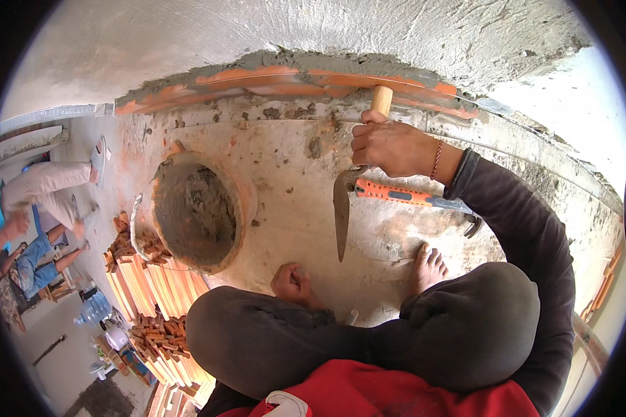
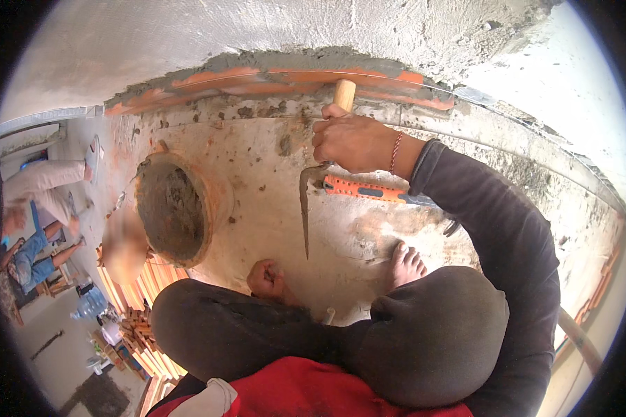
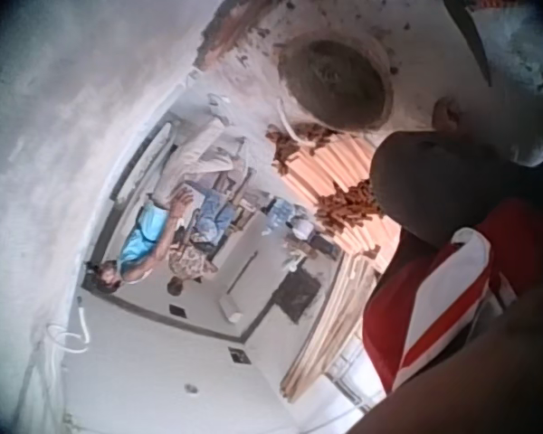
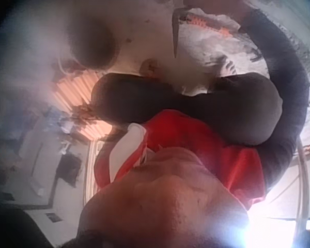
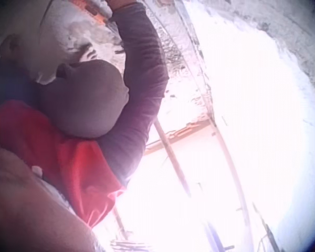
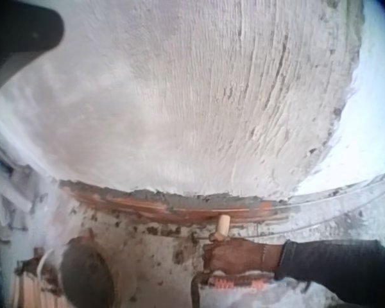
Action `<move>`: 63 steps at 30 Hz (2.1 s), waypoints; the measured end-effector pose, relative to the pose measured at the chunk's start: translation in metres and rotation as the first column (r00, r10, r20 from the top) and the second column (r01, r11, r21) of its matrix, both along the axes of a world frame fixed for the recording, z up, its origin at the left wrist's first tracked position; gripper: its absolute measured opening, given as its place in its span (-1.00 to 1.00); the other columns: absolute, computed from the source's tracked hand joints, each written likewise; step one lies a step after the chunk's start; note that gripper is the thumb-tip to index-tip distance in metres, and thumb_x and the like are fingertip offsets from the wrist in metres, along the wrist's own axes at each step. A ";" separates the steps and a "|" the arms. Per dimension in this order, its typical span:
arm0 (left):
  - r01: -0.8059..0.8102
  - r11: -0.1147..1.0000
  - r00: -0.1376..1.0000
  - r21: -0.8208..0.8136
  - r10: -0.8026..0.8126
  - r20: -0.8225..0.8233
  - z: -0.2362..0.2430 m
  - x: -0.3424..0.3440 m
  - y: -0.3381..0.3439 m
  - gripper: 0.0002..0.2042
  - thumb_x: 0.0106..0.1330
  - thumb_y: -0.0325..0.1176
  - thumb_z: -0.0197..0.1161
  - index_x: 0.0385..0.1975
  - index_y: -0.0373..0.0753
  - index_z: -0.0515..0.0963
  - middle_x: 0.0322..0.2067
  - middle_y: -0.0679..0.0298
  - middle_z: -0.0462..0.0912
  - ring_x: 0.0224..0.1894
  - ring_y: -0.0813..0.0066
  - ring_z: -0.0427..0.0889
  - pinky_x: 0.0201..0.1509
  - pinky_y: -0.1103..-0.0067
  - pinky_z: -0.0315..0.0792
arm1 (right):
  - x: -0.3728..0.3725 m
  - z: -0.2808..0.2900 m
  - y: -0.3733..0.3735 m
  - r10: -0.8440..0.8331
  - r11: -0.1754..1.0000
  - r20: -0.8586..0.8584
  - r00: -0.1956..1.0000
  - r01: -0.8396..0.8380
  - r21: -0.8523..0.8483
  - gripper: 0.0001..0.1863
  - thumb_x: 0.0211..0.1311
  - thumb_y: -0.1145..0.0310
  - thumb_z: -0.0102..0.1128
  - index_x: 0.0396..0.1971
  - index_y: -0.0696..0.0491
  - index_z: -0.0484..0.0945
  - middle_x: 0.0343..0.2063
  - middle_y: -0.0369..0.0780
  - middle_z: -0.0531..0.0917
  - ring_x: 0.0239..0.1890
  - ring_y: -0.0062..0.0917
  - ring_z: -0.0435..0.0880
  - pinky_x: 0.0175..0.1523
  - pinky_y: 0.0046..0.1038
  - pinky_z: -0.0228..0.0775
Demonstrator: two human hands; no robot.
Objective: The person applies mortar to tiles using a trowel and then presses them against a wall, occasionally tapping them with a hammer handle or the trowel to secure them.
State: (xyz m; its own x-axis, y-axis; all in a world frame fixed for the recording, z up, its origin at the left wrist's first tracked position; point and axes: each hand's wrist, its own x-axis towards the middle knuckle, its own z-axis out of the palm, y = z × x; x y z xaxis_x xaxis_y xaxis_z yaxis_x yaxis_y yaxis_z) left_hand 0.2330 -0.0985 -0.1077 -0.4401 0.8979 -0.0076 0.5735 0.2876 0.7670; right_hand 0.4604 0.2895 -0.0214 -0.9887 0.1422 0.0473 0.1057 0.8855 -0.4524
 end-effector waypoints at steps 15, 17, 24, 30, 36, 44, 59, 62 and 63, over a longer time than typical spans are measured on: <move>-0.110 0.994 0.994 0.015 0.110 -0.015 -0.004 0.004 -0.009 -0.73 -0.21 -0.49 0.36 -0.40 -0.28 0.61 -0.67 0.29 0.44 -0.71 0.55 0.38 -0.59 0.63 0.31 | -0.017 0.006 -0.020 -0.085 0.996 -0.004 0.996 0.085 0.033 -0.90 -0.04 0.48 0.23 -0.46 -0.02 0.61 -0.46 -0.33 0.59 -0.17 -0.45 0.56 0.20 -0.27 0.19; -0.086 0.996 0.996 -0.009 0.087 0.024 0.001 0.003 -0.008 -0.73 -0.16 -0.47 0.38 -0.37 -0.27 0.61 -0.63 0.27 0.47 -0.71 0.53 0.41 -0.60 0.62 0.32 | -0.004 0.017 -0.036 -0.177 0.984 0.019 0.984 0.176 0.033 -0.91 0.02 0.45 0.25 -0.41 0.00 0.60 -0.43 -0.30 0.62 -0.19 -0.39 0.59 0.12 -0.27 0.29; -0.112 0.993 0.992 -0.021 0.113 0.047 0.007 0.002 -0.005 -0.74 -0.16 -0.44 0.40 -0.39 -0.25 0.62 -0.64 0.25 0.48 -0.70 0.46 0.46 -0.58 0.56 0.35 | 0.030 0.034 -0.056 -0.566 0.778 0.217 0.796 0.602 -0.181 -0.74 0.26 0.22 0.26 -0.31 0.15 0.54 -0.45 -0.01 0.65 -0.36 0.00 0.65 -0.30 -0.10 0.46; -0.131 0.991 0.989 0.013 0.130 0.073 0.002 0.000 -0.009 -0.75 -0.14 -0.41 0.40 -0.39 -0.24 0.62 -0.64 0.25 0.49 -0.68 0.42 0.48 -0.56 0.54 0.36 | 0.029 0.037 -0.061 -0.678 0.633 0.263 0.687 0.727 -0.267 -0.70 0.34 0.22 0.19 -0.33 0.21 0.53 -0.55 0.07 0.60 -0.41 0.06 0.61 -0.31 -0.10 0.42; -0.118 0.993 0.992 0.020 0.117 0.052 0.003 0.001 -0.008 -0.75 -0.11 -0.40 0.41 -0.36 -0.23 0.62 -0.62 0.26 0.50 -0.67 0.39 0.49 -0.55 0.51 0.38 | 0.024 0.018 -0.056 -0.740 0.571 0.253 0.624 0.781 -0.254 -0.66 0.40 0.18 0.11 -0.31 0.22 0.54 -0.54 0.08 0.60 -0.41 0.06 0.61 -0.29 -0.08 0.39; -0.097 0.995 0.993 -0.005 0.097 0.069 0.003 -0.002 -0.012 -0.75 -0.07 -0.38 0.42 -0.34 -0.22 0.62 -0.62 0.25 0.50 -0.64 0.36 0.52 -0.53 0.49 0.40 | 0.052 0.000 -0.060 -0.785 0.506 0.234 0.574 0.812 -0.292 -0.68 0.43 0.19 0.10 -0.28 0.20 0.56 -0.54 0.04 0.59 -0.44 -0.04 0.60 -0.30 -0.16 0.39; -0.086 0.996 0.992 -0.025 0.088 0.094 0.012 -0.002 -0.006 -0.76 -0.07 -0.40 0.40 -0.35 -0.21 0.63 -0.61 0.25 0.51 -0.65 0.39 0.50 -0.53 0.52 0.40 | 0.035 -0.012 -0.046 -0.696 0.619 0.281 0.660 0.751 -0.232 -0.60 0.44 0.12 0.03 -0.35 0.20 0.56 -0.46 0.13 0.62 -0.30 0.10 0.61 -0.18 -0.04 0.41; -0.080 0.996 0.995 0.042 0.077 0.064 0.006 -0.004 -0.009 -0.75 -0.08 -0.41 0.43 -0.36 -0.29 0.64 -0.62 0.25 0.53 -0.68 0.51 0.44 -0.55 0.61 0.34 | 0.020 -0.007 -0.046 -0.698 0.619 0.281 0.659 0.752 -0.225 -0.60 0.44 0.14 0.03 -0.38 0.21 0.54 -0.45 0.13 0.62 -0.30 0.12 0.61 -0.18 -0.01 0.41; -0.075 0.997 0.996 0.035 0.073 0.059 0.004 -0.005 -0.009 -0.75 -0.08 -0.41 0.43 -0.36 -0.29 0.64 -0.62 0.25 0.53 -0.67 0.52 0.44 -0.55 0.61 0.34 | 0.019 -0.008 -0.045 -0.689 0.635 0.272 0.671 0.741 -0.218 -0.63 0.43 0.15 0.04 -0.33 0.20 0.55 -0.46 0.13 0.62 -0.31 0.12 0.61 -0.19 -0.01 0.42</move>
State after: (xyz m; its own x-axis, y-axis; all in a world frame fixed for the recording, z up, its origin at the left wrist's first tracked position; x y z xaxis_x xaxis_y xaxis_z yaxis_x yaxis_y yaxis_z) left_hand 0.2284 -0.1074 -0.1035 -0.5049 0.8632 -0.0017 0.5064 0.2978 0.8092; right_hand 0.4792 0.2443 -0.0295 -0.5594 0.7884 -0.2559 0.7373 0.3323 -0.5882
